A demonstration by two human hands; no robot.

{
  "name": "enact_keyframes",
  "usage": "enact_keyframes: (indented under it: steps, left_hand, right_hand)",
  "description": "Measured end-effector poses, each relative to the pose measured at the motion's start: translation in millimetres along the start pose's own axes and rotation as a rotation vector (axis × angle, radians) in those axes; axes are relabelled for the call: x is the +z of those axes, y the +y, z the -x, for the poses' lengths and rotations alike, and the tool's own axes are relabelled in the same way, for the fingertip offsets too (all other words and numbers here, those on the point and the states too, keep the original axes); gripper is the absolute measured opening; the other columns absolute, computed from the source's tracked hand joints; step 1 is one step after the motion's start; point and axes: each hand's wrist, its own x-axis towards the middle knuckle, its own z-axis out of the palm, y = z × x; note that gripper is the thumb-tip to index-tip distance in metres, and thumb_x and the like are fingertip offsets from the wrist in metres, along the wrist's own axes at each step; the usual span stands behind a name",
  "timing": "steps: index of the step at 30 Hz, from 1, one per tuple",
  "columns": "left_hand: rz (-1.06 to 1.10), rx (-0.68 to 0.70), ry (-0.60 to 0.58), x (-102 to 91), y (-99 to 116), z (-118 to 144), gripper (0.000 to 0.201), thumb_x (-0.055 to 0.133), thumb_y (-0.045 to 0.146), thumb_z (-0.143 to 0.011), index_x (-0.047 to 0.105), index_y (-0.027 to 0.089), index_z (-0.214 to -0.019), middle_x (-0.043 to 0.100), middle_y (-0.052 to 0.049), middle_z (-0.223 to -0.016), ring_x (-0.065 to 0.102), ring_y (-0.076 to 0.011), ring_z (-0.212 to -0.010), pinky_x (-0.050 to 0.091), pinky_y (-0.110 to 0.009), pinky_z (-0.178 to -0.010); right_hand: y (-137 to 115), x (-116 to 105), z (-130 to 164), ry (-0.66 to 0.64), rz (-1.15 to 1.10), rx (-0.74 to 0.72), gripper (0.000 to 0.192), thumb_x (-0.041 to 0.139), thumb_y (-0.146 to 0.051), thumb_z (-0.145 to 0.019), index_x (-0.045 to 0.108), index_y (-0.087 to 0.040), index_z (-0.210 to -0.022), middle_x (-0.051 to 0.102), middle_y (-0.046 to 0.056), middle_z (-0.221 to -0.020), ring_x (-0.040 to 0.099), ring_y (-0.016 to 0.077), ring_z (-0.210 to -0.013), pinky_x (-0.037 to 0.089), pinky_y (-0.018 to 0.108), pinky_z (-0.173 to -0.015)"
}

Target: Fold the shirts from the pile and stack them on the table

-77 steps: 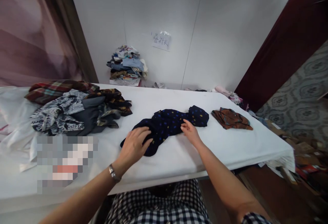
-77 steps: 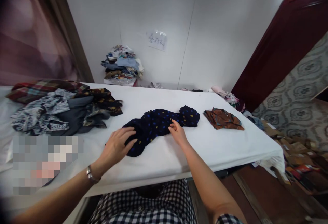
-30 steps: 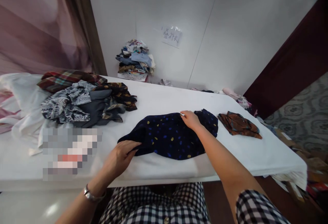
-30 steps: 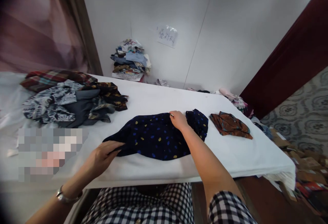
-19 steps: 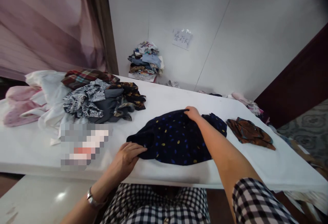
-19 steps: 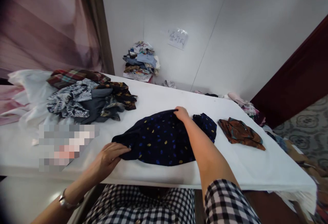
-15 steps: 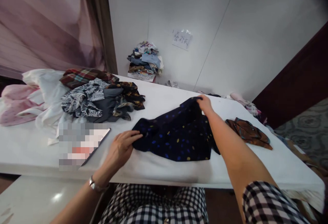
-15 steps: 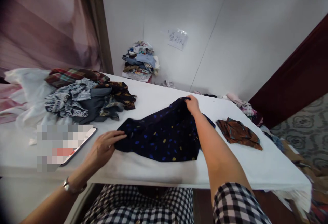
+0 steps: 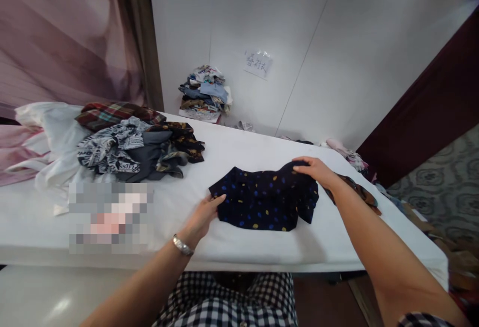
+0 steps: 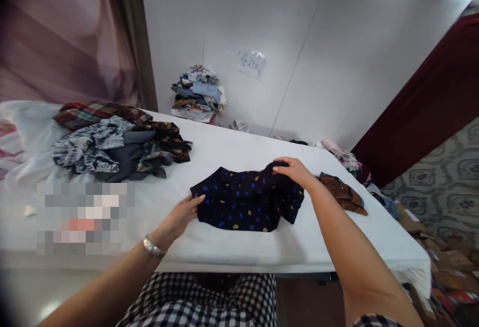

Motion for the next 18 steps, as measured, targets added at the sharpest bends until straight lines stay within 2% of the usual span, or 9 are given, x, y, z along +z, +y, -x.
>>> enact_keyframes:
  steps: [2,5,6,8,10,12,14,16,18]
  left_hand:
    - [0.003,-0.069,-0.005,8.9,0,-3,0.049,0.075,0.038,-0.069,0.062,0.016,-0.111,0.072,-0.013,-0.109,0.069,-0.0268,-0.096,0.056,-0.036,-0.077]
    - [-0.032,-0.105,0.028,14.8,9,-14,0.036,0.076,0.029,-0.063,0.068,0.013,-0.095,0.074,-0.013,-0.094,0.070,-0.0273,-0.083,0.056,-0.038,-0.070]
    - [-0.056,-0.067,0.073,14.1,17,-19,0.029,0.075,0.027,-0.063,0.069,0.013,-0.088,0.074,-0.013,-0.088,0.069,-0.0265,-0.078,0.056,-0.038,-0.068]
    - [-0.105,0.057,0.196,9.1,41,-31,0.018,0.072,0.023,-0.063,0.067,0.013,-0.077,0.072,-0.010,-0.076,0.067,-0.0234,-0.069,0.054,-0.036,-0.065]
    - [-0.130,0.176,0.309,1.0,78,-44,0.011,0.069,0.019,-0.065,0.064,0.014,-0.073,0.069,-0.005,-0.070,0.064,-0.0193,-0.067,0.052,-0.032,-0.066]
    - [-0.149,0.296,0.411,-6.7,125,-57,0.009,0.066,0.017,-0.068,0.061,0.016,-0.076,0.066,-0.001,-0.070,0.063,-0.0167,-0.070,0.051,-0.030,-0.069]
    - [-0.190,0.455,0.510,-11.3,176,-68,0.009,0.065,0.019,-0.072,0.060,0.014,-0.078,0.064,0.000,-0.071,0.062,-0.0177,-0.074,0.051,-0.033,-0.072]
    - [-0.224,0.593,0.550,-12.2,224,-74,0.012,0.066,0.021,-0.073,0.061,0.015,-0.082,0.066,0.000,-0.079,0.061,-0.0183,-0.084,0.051,-0.035,-0.078]
    - [-0.276,0.795,0.584,-10.7,259,-77,0.014,0.066,0.023,-0.075,0.062,0.015,-0.086,0.066,0.000,-0.085,0.060,-0.0189,-0.089,0.051,-0.037,-0.082]
  right_hand:
    - [-3,1,8,-0.140,0.261,0.066,0.040,0.080,-0.032,-0.061,0.074,-0.022,-0.100,0.074,0.006,-0.099,0.067,0.0256,-0.092,0.050,0.038,-0.088]
    - [-1,1,10,-0.259,0.561,0.149,0.024,0.079,-0.032,-0.060,0.076,-0.020,-0.080,0.074,0.007,-0.092,0.066,0.0293,-0.092,0.050,0.039,-0.087]
    - [1,-1,9,-0.239,0.566,0.150,0.019,0.077,-0.032,-0.062,0.075,-0.019,-0.075,0.074,0.007,-0.086,0.067,0.0291,-0.088,0.051,0.039,-0.084]
    - [5,-7,4,-0.090,0.394,0.101,0.018,0.072,-0.034,-0.067,0.073,-0.019,-0.075,0.073,0.006,-0.080,0.067,0.0265,-0.081,0.052,0.038,-0.079]
    - [6,-17,-6,0.154,0.074,0.031,0.022,0.072,-0.037,-0.068,0.072,-0.020,-0.082,0.074,0.004,-0.080,0.067,0.0231,-0.076,0.053,0.035,-0.074]
    - [1,-27,-18,0.373,-0.235,-0.055,0.027,0.075,-0.038,-0.065,0.070,-0.021,-0.086,0.073,0.002,-0.080,0.067,0.0206,-0.075,0.054,0.033,-0.071]
    - [-8,-35,-31,0.516,-0.444,-0.168,0.030,0.077,-0.038,-0.062,0.068,-0.021,-0.084,0.072,0.000,-0.079,0.067,0.0192,-0.075,0.055,0.031,-0.070]
    - [-18,-37,-39,0.567,-0.540,-0.268,0.034,0.078,-0.041,-0.062,0.067,-0.020,-0.086,0.072,0.000,-0.079,0.067,0.0187,-0.077,0.055,0.032,-0.072]
    - [-25,-32,-39,0.498,-0.537,-0.285,0.037,0.079,-0.043,-0.063,0.068,-0.020,-0.089,0.072,0.000,-0.078,0.068,0.0194,-0.078,0.055,0.033,-0.074]
